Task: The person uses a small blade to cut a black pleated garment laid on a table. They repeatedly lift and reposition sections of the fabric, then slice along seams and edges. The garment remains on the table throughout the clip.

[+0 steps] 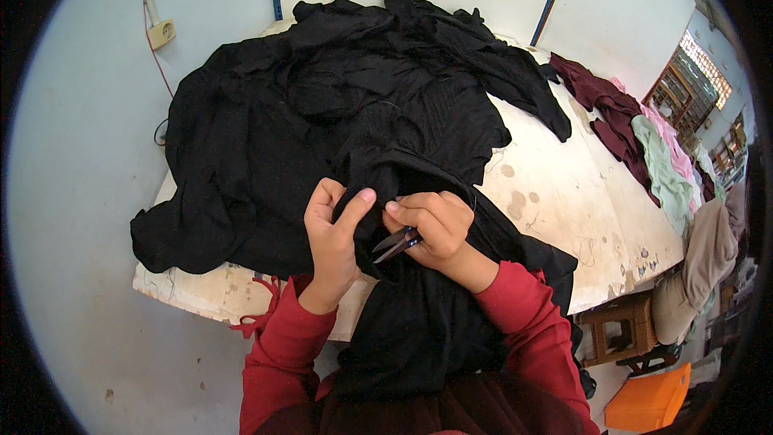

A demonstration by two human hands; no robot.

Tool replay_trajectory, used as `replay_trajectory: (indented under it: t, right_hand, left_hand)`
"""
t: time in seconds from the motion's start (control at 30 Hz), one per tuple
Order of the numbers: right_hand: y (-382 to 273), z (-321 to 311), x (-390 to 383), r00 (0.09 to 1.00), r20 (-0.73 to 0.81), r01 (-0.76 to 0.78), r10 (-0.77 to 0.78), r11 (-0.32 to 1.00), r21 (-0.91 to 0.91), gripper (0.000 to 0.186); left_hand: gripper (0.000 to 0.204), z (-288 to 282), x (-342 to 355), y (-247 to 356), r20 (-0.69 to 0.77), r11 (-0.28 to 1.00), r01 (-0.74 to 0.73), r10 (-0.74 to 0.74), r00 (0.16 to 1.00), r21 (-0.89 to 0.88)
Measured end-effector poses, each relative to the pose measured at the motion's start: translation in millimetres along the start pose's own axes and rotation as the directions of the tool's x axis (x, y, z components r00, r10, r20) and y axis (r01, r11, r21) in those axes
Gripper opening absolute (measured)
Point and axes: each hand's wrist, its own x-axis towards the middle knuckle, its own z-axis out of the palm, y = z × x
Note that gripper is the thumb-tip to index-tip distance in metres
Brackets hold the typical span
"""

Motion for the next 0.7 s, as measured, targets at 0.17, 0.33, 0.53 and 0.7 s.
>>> replay_trajectory:
  t: [0.17, 0.33, 0.53, 0.7]
  right_hand:
    - [-5, 2, -4, 0.991, -0.002, -0.133, 0.134, 0.988, 0.078, 0.025]
    - [1, -2, 1, 0.993, -0.026, -0.116, 0.119, 0.987, 0.115, 0.031]
    - [9, -10, 20, 0.890, 0.290, -0.446, 0.351, 0.801, 0.399, 0.017]
    - [25, -7, 20, 0.815, 0.388, -0.580, 0.431, 0.597, 0.555, 0.016]
  left_hand:
    - [0.026, 2, -2, 2, 0.054, 0.970, 0.115, -0.106, 0.993, -0.213]
    - [0.013, 11, -4, 9, 0.091, 0.973, 0.165, -0.152, 0.984, -0.161]
    - [0.025, -8, 6, 13, 0.228, 0.853, -0.345, 0.274, 0.934, 0.391]
    - [0.026, 6, 16, 56, 0.613, 0.395, -0.649, 0.231, 0.756, 0.651]
